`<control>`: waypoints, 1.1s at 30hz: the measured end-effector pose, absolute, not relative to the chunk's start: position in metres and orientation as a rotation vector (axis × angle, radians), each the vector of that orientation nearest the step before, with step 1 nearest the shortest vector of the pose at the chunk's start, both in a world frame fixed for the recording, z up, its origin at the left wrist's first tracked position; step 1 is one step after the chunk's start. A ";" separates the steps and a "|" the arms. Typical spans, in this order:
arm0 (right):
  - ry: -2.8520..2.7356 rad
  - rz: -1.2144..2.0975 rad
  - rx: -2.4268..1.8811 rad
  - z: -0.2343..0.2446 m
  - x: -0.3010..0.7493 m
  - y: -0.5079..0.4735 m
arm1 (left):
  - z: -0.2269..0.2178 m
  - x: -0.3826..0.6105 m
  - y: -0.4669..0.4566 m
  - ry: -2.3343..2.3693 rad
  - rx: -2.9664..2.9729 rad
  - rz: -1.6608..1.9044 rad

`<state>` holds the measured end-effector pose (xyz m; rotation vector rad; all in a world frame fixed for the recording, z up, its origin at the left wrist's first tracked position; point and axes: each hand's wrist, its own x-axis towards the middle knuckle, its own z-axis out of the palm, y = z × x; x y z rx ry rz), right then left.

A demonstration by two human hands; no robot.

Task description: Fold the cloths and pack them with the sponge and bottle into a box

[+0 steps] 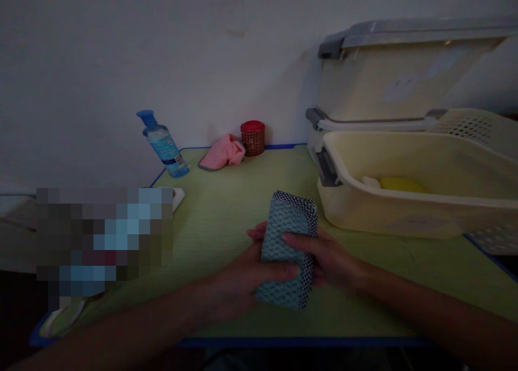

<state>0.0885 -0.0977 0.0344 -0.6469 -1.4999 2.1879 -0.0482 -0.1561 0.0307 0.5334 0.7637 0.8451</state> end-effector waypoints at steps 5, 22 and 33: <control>-1.290 2.204 -0.706 0.035 0.084 -0.092 | 0.027 -0.048 -0.154 0.625 0.532 0.781; -1.130 2.357 -0.512 0.033 0.089 -0.090 | 0.026 -0.045 -0.154 0.718 0.540 0.762; -1.195 2.320 -0.637 0.038 0.087 -0.090 | 0.021 -0.046 -0.154 0.770 0.687 0.797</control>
